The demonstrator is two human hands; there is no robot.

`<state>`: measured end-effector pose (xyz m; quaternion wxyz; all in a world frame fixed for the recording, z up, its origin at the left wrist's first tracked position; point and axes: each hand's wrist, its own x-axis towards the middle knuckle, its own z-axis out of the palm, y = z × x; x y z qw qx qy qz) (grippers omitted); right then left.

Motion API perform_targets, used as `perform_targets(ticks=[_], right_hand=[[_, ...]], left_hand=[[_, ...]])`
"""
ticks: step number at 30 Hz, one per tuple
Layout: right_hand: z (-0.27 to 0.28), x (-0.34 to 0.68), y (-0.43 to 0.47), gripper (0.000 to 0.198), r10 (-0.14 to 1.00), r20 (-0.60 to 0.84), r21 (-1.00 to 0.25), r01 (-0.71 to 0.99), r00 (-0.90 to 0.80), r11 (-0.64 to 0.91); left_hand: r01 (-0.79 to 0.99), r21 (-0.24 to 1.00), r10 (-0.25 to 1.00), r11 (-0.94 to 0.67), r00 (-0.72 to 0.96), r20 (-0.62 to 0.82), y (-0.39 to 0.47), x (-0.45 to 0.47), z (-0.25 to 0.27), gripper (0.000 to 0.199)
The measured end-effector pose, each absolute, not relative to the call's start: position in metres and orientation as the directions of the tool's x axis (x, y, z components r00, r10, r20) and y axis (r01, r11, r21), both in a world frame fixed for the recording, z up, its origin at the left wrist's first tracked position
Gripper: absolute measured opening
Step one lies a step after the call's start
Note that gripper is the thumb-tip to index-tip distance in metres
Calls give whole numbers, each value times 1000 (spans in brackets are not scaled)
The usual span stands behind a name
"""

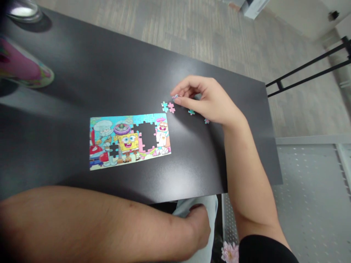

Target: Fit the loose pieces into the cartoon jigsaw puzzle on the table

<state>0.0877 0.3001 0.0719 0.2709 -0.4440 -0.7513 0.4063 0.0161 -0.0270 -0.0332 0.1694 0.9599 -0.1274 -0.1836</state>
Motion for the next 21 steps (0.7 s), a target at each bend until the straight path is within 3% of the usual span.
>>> perform_targets(ticks=[6,11,14,19,21], right_hand=[[73,49,278,24,711,11,-875,338,-703,348],[73,39,273,29,689,-63,-877,369,-722,307],[72,38,272,21,656,-72,-874,364,-751,321],[72,34,269,16,647,-83,-875,366,-758,317],[73,33,268,18,653,-87,-873,373,-753,313]], left_hand=[[-142,389,-268,-910,919,-289,-37,19,-37,53],[-120,394,-255,-911,916,-311,-37,20,-33,53],[-105,398,-245,-911,915,-320,-40,21,-35,46],[-17,387,-131,-922,954,-271,-59,29,-49,35],[92,376,-22,-922,957,-288,-67,33,-56,24]])
